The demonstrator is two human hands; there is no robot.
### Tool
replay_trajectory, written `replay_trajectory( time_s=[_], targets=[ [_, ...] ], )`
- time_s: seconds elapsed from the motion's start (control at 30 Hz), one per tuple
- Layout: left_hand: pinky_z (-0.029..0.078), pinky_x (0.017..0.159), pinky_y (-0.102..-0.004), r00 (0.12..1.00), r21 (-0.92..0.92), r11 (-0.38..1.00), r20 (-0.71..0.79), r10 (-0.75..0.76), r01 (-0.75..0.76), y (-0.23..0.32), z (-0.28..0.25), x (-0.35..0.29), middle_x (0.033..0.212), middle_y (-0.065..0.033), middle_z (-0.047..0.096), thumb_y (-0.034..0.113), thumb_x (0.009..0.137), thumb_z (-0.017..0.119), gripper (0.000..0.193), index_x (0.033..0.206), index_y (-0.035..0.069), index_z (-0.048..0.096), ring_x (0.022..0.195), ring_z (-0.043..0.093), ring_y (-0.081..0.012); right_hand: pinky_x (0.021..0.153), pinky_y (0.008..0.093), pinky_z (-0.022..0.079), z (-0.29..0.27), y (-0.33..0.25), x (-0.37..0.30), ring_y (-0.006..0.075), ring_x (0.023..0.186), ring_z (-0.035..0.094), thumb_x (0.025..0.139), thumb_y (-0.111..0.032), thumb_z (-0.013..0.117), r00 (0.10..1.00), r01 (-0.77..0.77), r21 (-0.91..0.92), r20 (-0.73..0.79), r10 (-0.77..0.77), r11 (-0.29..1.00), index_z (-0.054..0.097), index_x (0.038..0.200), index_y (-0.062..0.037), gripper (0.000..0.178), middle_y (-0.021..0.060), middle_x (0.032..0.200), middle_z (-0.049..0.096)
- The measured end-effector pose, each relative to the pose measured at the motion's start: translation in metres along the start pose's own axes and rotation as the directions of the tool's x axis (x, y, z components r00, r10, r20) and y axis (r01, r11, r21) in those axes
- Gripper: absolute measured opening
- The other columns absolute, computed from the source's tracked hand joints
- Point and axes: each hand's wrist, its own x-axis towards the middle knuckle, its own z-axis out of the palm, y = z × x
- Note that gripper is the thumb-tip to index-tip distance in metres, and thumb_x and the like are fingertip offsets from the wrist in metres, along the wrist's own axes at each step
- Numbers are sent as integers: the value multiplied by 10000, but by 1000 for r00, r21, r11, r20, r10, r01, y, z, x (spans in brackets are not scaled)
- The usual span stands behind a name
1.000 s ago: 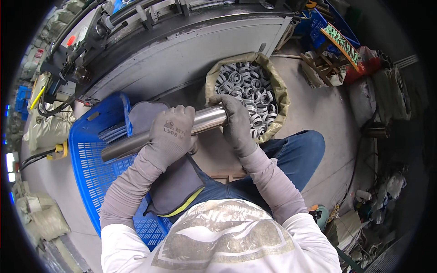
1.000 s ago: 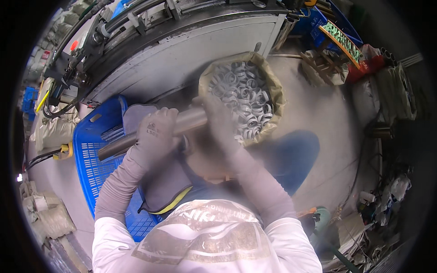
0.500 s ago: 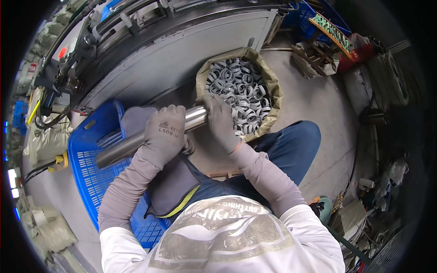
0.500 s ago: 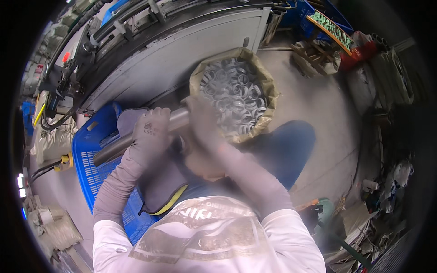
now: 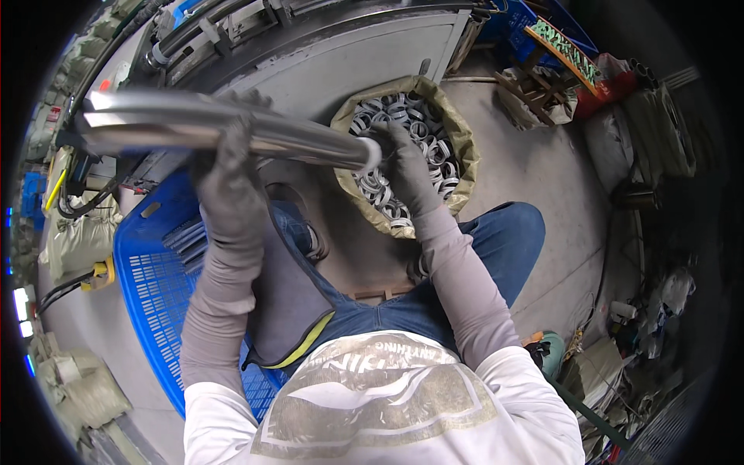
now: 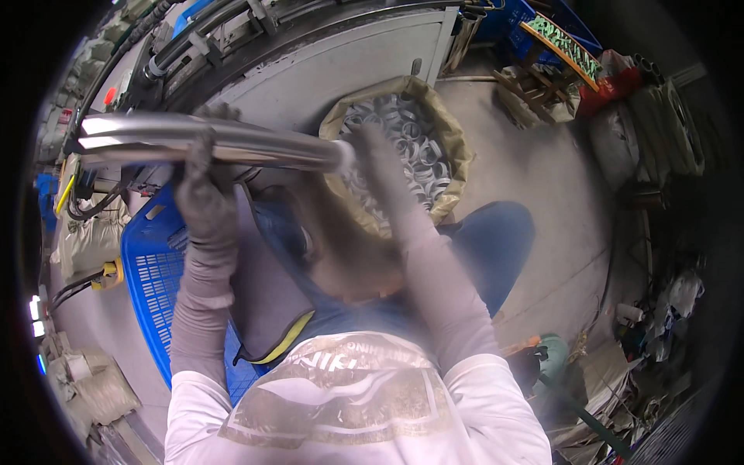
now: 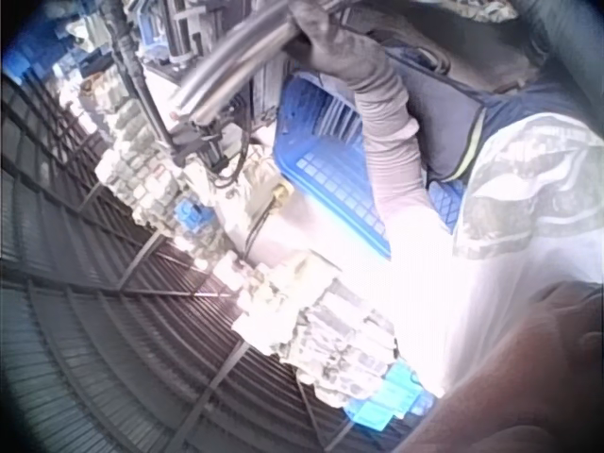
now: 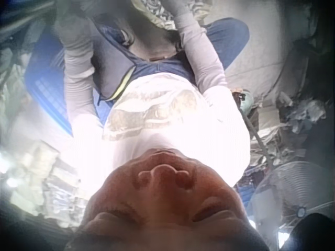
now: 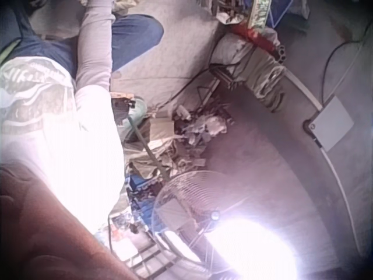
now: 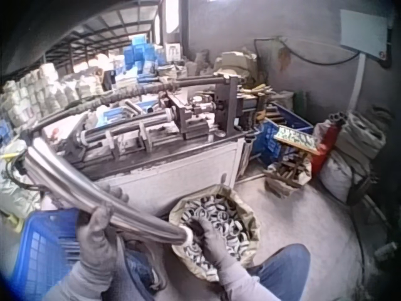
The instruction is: Inspecting, handling, and wiping down cylindrical metal pipes and rings in a workshop environment.
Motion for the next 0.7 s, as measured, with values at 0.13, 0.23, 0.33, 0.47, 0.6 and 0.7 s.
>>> replay_trajectory(
  time_s=[0.13, 0.23, 0.33, 0.47, 0.6, 0.7],
  targets=[
    [545, 963, -352, 973, 566, 793, -100, -207, 227, 94, 10, 51, 1263, -135, 708, 147, 949, 710, 434, 1326, -57, 644, 1104, 710, -239, 1100, 414, 475, -59, 35, 24, 329, 1277, 612, 865, -337, 774, 989, -40, -986, -63, -136, 164, 585, 1445, -58, 670, 189, 1384, 647],
    [546, 748, -362, 966, 841, 535, 200, -165, -83, 103, 12, 41, 1049, -123, 725, 115, 785, 820, 520, 1280, 59, 672, 879, 709, -230, 1104, 470, 466, -75, 67, 29, 364, 1308, 567, 825, -313, 798, 999, 1, -997, -1, 34, -75, 575, 1428, -109, 674, 169, 1395, 626],
    [501, 778, -482, 873, 916, 224, 389, -294, -333, 71, -6, -4, 883, -156, 614, 184, 707, 769, 506, 1181, 58, 643, 906, 649, -371, 1096, 481, 470, -77, 88, 24, 369, 1321, 546, 818, -316, 807, 995, 78, -980, 89, -52, -182, 557, 1415, -151, 667, 141, 1392, 615],
    [511, 795, -471, 852, 943, 157, 332, -405, -293, 32, -29, -46, 919, -152, 657, 252, 670, 764, 453, 1062, 63, 638, 915, 662, -358, 1082, 485, 485, -71, 81, 21, 380, 1298, 580, 790, -289, 822, 979, 175, -968, 190, -72, -178, 630, 1390, -145, 647, 156, 1355, 650],
    [517, 808, -466, 857, 948, 170, 317, -407, -270, 31, -19, -38, 924, -145, 662, 268, 656, 769, 468, 1058, 68, 637, 921, 668, -345, 893, 433, 603, -64, 52, 33, 289, 1001, 716, 834, -205, 765, 998, 46, -939, 32, -47, 341, 645, 1374, -71, 569, 153, 1158, 715],
    [519, 813, -464, 856, 951, 178, 304, -418, -252, 30, -28, -40, 929, -144, 663, 269, 656, 772, 485, 1078, 72, 640, 924, 672, -336, 822, 359, 615, -26, 1, 12, 223, 922, 716, 883, -98, 690, 990, -103, -254, 71, 125, 962, 637, 1355, -1, 485, 98, 1097, 711]
  ],
)
